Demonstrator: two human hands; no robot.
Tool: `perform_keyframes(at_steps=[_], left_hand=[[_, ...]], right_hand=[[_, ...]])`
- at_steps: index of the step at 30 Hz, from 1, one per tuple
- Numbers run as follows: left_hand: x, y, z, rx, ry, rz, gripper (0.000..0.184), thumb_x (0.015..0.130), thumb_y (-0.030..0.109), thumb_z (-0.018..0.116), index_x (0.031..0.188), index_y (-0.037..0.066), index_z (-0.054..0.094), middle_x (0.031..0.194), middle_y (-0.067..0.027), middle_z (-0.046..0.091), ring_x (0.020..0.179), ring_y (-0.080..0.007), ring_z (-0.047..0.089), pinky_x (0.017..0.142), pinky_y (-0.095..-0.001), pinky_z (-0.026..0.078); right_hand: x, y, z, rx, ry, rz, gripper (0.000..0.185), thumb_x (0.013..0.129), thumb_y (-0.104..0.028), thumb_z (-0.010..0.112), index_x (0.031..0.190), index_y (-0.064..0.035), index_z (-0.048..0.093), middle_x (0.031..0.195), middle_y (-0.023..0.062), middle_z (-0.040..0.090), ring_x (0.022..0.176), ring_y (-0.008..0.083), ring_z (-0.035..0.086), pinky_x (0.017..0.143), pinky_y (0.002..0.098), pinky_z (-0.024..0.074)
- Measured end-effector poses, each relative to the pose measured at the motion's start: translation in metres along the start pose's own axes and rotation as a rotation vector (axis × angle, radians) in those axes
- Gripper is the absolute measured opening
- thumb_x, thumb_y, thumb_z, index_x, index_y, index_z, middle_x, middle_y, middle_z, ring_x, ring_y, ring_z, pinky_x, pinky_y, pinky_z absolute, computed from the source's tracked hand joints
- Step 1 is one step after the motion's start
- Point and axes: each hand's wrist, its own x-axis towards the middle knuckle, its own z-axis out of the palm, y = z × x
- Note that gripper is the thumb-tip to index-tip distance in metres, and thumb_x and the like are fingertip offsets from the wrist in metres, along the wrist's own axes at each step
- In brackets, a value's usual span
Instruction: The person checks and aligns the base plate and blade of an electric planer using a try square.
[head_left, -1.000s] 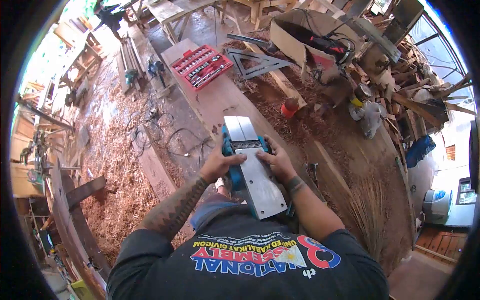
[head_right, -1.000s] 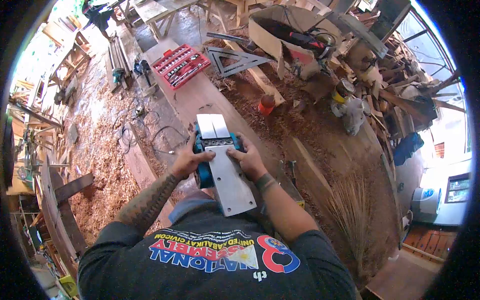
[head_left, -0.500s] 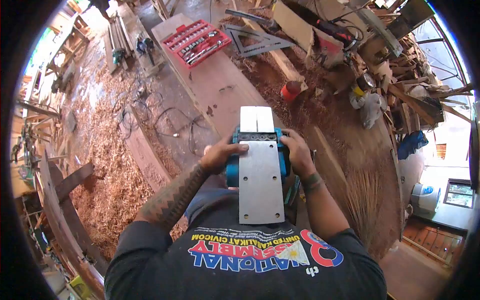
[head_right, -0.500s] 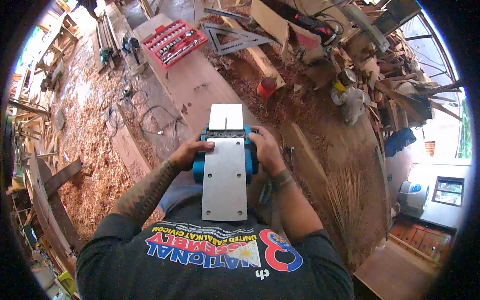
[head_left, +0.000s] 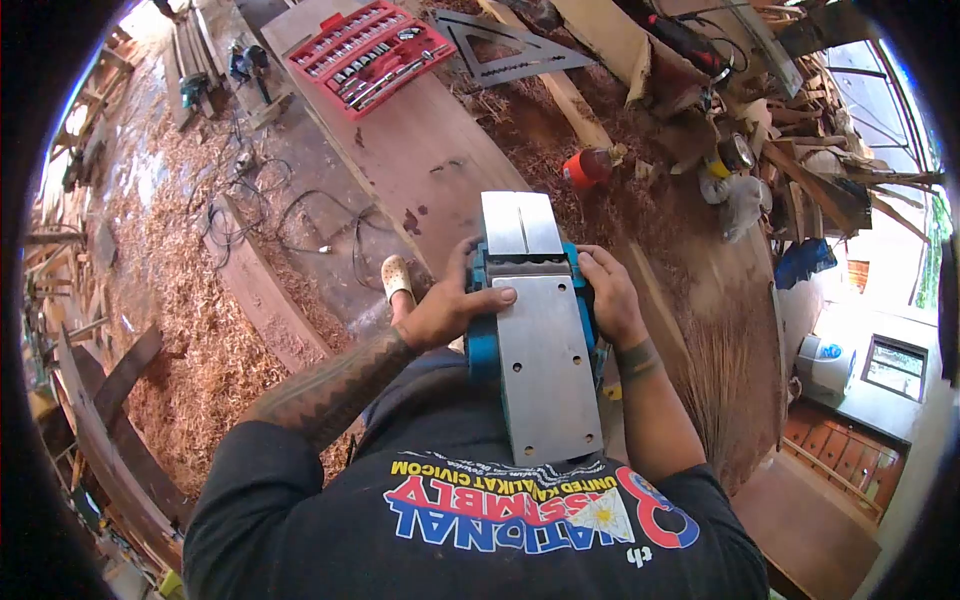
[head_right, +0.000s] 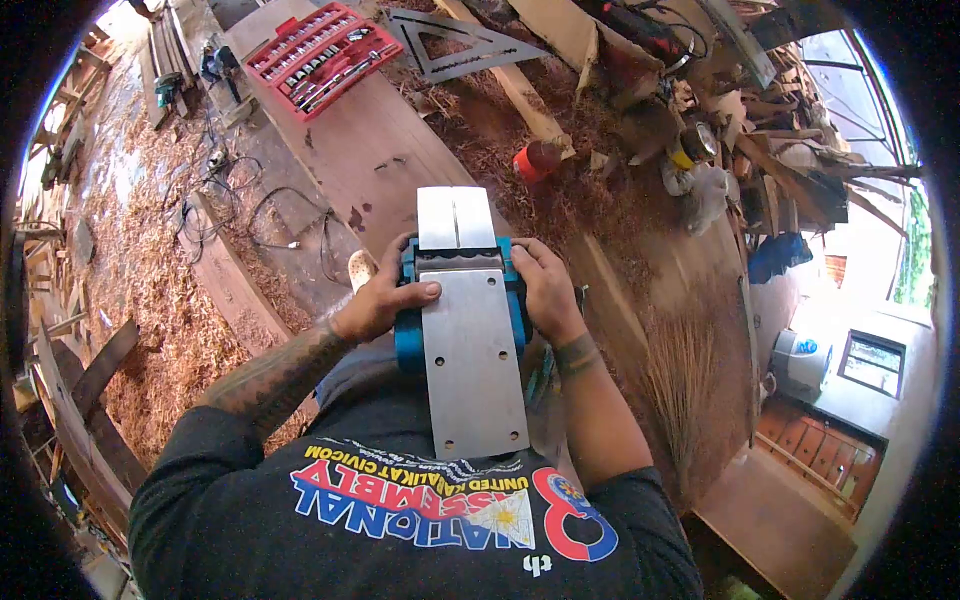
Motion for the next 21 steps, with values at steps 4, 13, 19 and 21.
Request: perform_keyframes(at_steps=[4, 13, 19, 21], left_hand=[[0.005, 0.004, -0.003, 0.035, -0.003, -0.004, 0.118, 0.086, 0.039, 0.087, 0.161, -0.006, 0.007, 0.153, -0.0276, 0.045, 0.14, -0.0342, 0.051, 0.119, -0.0427, 0.042], [0.009, 0.001, -0.014, 0.085, -0.001, 0.057, 0.11, 0.088, 0.041, 0.085, 0.161, -0.007, 0.018, 0.154, -0.0248, 0.046, 0.139, -0.0311, 0.052, 0.118, -0.0415, 0.042], [0.012, -0.002, -0.01, 0.058, 0.019, 0.037, 0.087, 0.095, 0.042, 0.073, 0.155, -0.008, 0.036, 0.146, -0.0206, 0.055, 0.132, -0.0254, 0.057, 0.115, -0.0388, 0.042], [0.015, -0.004, -0.013, 0.009, 0.029, 0.021, 0.083, 0.095, 0.041, 0.071, 0.153, -0.008, 0.04, 0.142, -0.019, 0.057, 0.128, -0.0245, 0.059, 0.114, -0.0379, 0.043]], right_hand=[[0.01, 0.008, -0.006, 0.024, -0.008, 0.039, 0.029, 0.11, -0.022, 0.051, 0.117, 0.0002, 0.068, 0.1, -0.0002, 0.068, 0.09, 0.0067, 0.059, 0.081, 0.0251, 0.0495], [0.014, 0.003, 0.004, 0.022, 0.02, -0.014, 0.033, 0.111, -0.022, 0.048, 0.125, 0.0007, 0.066, 0.11, 0.0037, 0.07, 0.097, 0.009, 0.062, 0.09, 0.0264, 0.0504], [0.008, 0.015, -0.002, 0.131, -0.009, 0.01, 0.038, 0.11, -0.022, 0.046, 0.135, 0.0019, 0.061, 0.118, 0.0064, 0.071, 0.104, 0.0109, 0.064, 0.094, 0.026, 0.0505], [0.006, 0.019, -0.003, 0.13, -0.001, 0.003, 0.039, 0.11, -0.022, 0.046, 0.137, 0.0021, 0.06, 0.118, 0.0066, 0.071, 0.105, 0.0113, 0.064, 0.095, 0.026, 0.0504]])
